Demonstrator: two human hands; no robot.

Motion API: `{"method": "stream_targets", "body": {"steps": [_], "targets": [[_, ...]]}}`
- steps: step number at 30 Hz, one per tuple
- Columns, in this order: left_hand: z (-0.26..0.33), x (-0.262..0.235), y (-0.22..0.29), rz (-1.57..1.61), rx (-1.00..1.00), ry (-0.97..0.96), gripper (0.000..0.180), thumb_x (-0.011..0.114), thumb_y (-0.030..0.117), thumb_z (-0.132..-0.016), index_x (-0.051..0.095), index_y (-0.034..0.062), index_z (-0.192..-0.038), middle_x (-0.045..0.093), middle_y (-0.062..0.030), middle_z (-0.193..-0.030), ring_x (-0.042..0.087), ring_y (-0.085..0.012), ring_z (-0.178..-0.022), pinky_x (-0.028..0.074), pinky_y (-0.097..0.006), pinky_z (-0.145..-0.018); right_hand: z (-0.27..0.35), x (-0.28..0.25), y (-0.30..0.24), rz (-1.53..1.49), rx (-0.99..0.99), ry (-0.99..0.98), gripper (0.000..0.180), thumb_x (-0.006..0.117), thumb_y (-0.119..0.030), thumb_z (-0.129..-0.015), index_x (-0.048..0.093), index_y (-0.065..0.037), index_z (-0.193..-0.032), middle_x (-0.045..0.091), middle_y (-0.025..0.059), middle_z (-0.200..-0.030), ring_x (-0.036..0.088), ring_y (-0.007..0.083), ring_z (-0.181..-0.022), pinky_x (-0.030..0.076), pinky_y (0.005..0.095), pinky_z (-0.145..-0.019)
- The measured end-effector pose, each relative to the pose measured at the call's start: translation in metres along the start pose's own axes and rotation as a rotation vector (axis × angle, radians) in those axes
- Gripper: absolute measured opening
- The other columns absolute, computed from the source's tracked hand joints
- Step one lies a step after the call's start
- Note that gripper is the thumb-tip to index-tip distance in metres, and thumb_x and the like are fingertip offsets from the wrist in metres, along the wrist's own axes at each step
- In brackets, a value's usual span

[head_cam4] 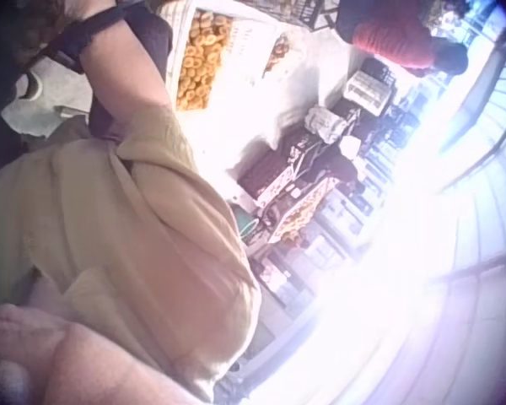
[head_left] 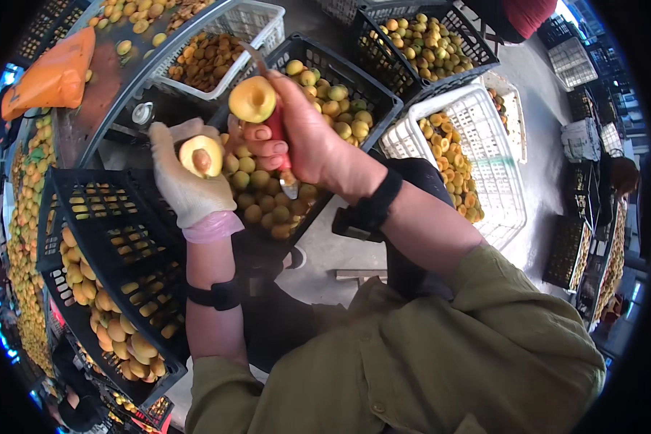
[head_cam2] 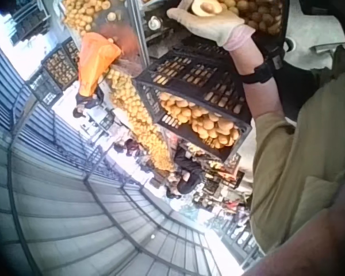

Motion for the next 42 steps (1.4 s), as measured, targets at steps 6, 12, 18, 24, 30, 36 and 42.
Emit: {"method": "stream_targets", "body": {"steps": [6, 12, 18, 24, 30, 36, 42], "targets": [[0.029, 0.031, -0.048, -0.001, -0.668, -0.091, 0.069, 0.036, 0.076, -0.084, 0.061, 0.0122, -0.098, 0.059, -0.0045, -0.082, 0.053, -0.0169, -0.076, 0.04, -0.029, -0.073, 0.018, -0.017, -0.023, 0.367, -0.01, 0.242, 0.029, 0.058, -0.038, -0.091, 0.051, -0.01, -0.086, 0.041, -0.0029, -0.056, 0.031, 0.0043, -0.039, 0.022, 0.0207, -0.035], [0.023, 0.019, -0.049, 0.195, -0.708, 0.023, 0.06, 0.047, 0.068, -0.085, 0.057, 0.0102, -0.075, 0.059, -0.0049, -0.078, 0.054, -0.0192, -0.071, 0.041, -0.028, -0.066, 0.06, -0.042, -0.108, 1.045, -0.304, 0.653, 0.031, 0.062, -0.033, -0.088, 0.064, -0.004, -0.098, 0.056, -0.0001, -0.067, 0.048, 0.0063, -0.052, 0.038, 0.021, -0.045], [0.015, 0.007, -0.05, 0.383, -0.684, 0.205, 0.063, 0.047, 0.067, -0.085, 0.057, 0.0059, -0.077, 0.06, -0.0075, -0.078, 0.056, -0.022, -0.07, 0.042, -0.031, -0.062, 0.17, -0.037, -0.195, 2.154, -0.212, 0.944, 0.044, 0.068, -0.037, -0.084, 0.06, 0.005, -0.094, 0.061, 0.0096, -0.072, 0.057, 0.0163, -0.067, 0.045, 0.0322, -0.063], [0.017, 0.006, -0.05, 0.273, -0.624, 0.161, 0.065, 0.04, 0.07, -0.086, 0.056, 0.0079, -0.077, 0.06, -0.0075, -0.076, 0.057, -0.022, -0.067, 0.042, -0.03, -0.059, 0.11, 0.026, -0.13, 0.959, -0.666, 0.755, 0.019, 0.062, -0.03, -0.093, 0.057, -0.015, -0.082, 0.047, -0.0064, -0.059, 0.039, 0.0032, -0.042, 0.029, 0.0214, -0.037], [0.009, 0.016, -0.04, 0.244, -0.379, 0.19, 0.062, 0.033, 0.067, -0.091, 0.056, 0.0108, -0.078, 0.063, -0.0092, -0.08, 0.061, -0.0223, -0.074, 0.049, -0.035, -0.07, -0.003, 0.014, -0.017, 1.368, -0.38, 0.322, 0.034, 0.071, -0.032, -0.086, 0.052, -0.003, -0.087, 0.051, -0.0005, -0.07, 0.042, 0.0082, -0.066, 0.042, 0.0251, -0.06], [0.014, 0.012, -0.056, 0.193, -0.536, 0.187, 0.066, 0.036, 0.071, -0.088, 0.058, 0.0121, -0.11, 0.061, -0.0038, -0.11, 0.058, -0.0187, -0.097, 0.047, -0.033, -0.081, -0.006, 0.022, -0.021, 1.502, -0.673, 0.286, 0.033, 0.068, -0.034, -0.088, 0.053, -0.005, -0.09, 0.054, 0.0023, -0.068, 0.052, 0.0133, -0.063, 0.046, 0.0298, -0.06], [0.014, 0.021, -0.06, 0.117, -0.519, 0.102, 0.062, 0.041, 0.069, -0.087, 0.056, 0.0163, -0.117, 0.06, -0.0012, -0.112, 0.056, -0.0174, -0.101, 0.046, -0.032, -0.079, -0.001, -0.008, -0.042, 0.178, -0.477, 0.521, 0.04, 0.053, -0.045, -0.094, 0.039, -0.016, -0.07, 0.033, -0.003, -0.056, 0.029, 0.0086, -0.041, 0.022, 0.0244, -0.037]]}}
Point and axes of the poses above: each hand's wrist, its own z-axis away from the middle knuckle, its own x-axis out of the palm, y = z × x, the point moved 7 cm from there along -z, towards the middle knuckle
